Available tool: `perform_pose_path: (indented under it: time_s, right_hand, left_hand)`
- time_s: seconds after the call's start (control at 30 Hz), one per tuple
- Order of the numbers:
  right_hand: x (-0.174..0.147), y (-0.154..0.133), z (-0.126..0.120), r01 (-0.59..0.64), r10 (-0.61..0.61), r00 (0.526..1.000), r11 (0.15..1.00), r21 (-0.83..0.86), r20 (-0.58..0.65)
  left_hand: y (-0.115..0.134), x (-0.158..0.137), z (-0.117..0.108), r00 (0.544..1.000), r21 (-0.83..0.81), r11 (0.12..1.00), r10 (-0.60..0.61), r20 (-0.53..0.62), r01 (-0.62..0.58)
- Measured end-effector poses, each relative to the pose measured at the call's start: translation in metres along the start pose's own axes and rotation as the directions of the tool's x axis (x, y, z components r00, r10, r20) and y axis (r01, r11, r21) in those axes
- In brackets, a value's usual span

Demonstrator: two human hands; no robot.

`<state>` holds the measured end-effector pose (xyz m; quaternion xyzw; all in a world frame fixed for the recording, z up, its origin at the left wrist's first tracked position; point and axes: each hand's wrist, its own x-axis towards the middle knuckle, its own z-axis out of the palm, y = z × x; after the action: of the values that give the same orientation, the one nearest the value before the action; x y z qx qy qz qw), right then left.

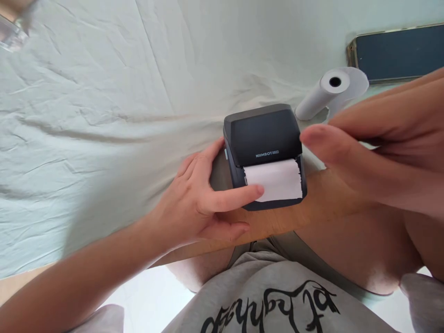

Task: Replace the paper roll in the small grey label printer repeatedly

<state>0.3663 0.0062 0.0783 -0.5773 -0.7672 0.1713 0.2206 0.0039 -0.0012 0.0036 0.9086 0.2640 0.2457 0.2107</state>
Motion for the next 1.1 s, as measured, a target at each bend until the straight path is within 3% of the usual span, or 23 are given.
perform_pose_path:
  time_s: [0.1,0.23,0.33,0.53,0.87,1.1]
  right_hand:
    - [0.015,-0.003,0.013,0.09,-0.111,0.968,0.991,0.103,0.226]
    - [0.025,0.013,0.02,-0.15,0.019,0.886,0.957,0.247,0.464]
    - [0.03,0.013,0.02,-0.289,0.108,0.835,0.92,0.264,0.539]
    - [0.042,-0.022,0.019,-0.449,0.336,0.738,0.892,0.055,0.586]
    - [0.024,-0.01,0.023,-0.4,0.3,0.794,0.913,0.082,0.528]
    - [0.025,-0.02,0.018,-0.315,0.291,0.839,0.949,-0.026,0.46]
  left_hand:
    - [-0.002,0.0,-0.004,1.0,0.039,0.999,-0.012,0.0,0.012]
    - [-0.004,-0.002,-0.006,0.999,0.111,0.994,0.001,0.047,-0.006]
    - [-0.002,-0.002,-0.005,0.999,0.136,0.991,-0.004,0.032,0.0]
    - [0.004,0.0,0.0,1.0,0.184,0.983,-0.026,0.017,0.022]
    - [0.003,0.001,-0.001,0.992,0.202,0.973,-0.12,0.028,0.112]
    - [0.01,-0.001,0.003,0.995,0.332,0.941,-0.091,0.049,0.07]
